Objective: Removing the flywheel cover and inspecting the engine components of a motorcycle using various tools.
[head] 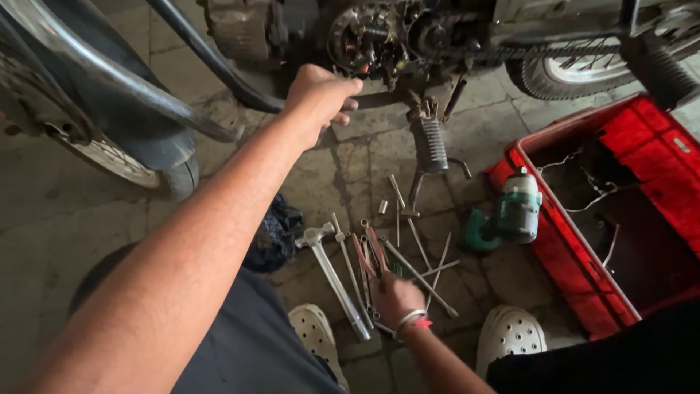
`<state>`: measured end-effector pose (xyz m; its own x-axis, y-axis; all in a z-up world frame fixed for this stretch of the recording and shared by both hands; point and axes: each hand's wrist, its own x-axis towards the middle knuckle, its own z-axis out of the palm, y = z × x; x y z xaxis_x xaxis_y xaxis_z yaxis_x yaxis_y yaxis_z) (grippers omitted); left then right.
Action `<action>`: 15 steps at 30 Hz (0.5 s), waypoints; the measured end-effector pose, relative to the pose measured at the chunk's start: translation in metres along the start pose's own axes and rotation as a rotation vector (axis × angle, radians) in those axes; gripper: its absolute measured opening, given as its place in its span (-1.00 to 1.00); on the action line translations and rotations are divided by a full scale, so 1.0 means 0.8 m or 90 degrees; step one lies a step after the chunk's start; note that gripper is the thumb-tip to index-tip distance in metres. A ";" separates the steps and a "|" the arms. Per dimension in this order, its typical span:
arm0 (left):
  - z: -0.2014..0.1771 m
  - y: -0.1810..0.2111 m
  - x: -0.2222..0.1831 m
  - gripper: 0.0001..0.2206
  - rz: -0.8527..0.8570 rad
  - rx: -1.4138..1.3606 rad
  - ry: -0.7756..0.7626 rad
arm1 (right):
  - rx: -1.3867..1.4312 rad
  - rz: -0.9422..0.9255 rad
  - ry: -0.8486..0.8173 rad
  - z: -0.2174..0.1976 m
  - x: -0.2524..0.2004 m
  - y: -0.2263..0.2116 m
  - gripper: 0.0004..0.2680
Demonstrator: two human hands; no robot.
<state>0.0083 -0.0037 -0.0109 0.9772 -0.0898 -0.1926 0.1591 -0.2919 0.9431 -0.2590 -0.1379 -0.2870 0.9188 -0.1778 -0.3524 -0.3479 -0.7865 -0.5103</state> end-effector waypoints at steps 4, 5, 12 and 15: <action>0.001 0.003 0.001 -0.76 0.001 0.012 0.022 | -0.082 -0.118 -0.074 0.062 0.014 -0.006 -0.82; 0.002 -0.002 0.003 -0.76 0.007 0.014 0.024 | -0.081 -0.122 -0.069 0.075 0.021 -0.004 -0.82; -0.005 -0.008 0.001 -0.76 0.032 0.004 0.008 | -0.182 -0.108 -0.152 0.105 0.037 -0.016 -0.85; -0.008 -0.017 -0.004 -0.73 0.039 0.040 0.009 | -0.161 -0.112 -0.138 0.127 0.009 0.019 -0.85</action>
<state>0.0039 0.0069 -0.0215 0.9868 -0.0953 -0.1313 0.0909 -0.3454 0.9340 -0.2765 -0.0912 -0.3766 0.8900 0.0809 -0.4487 -0.1070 -0.9196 -0.3780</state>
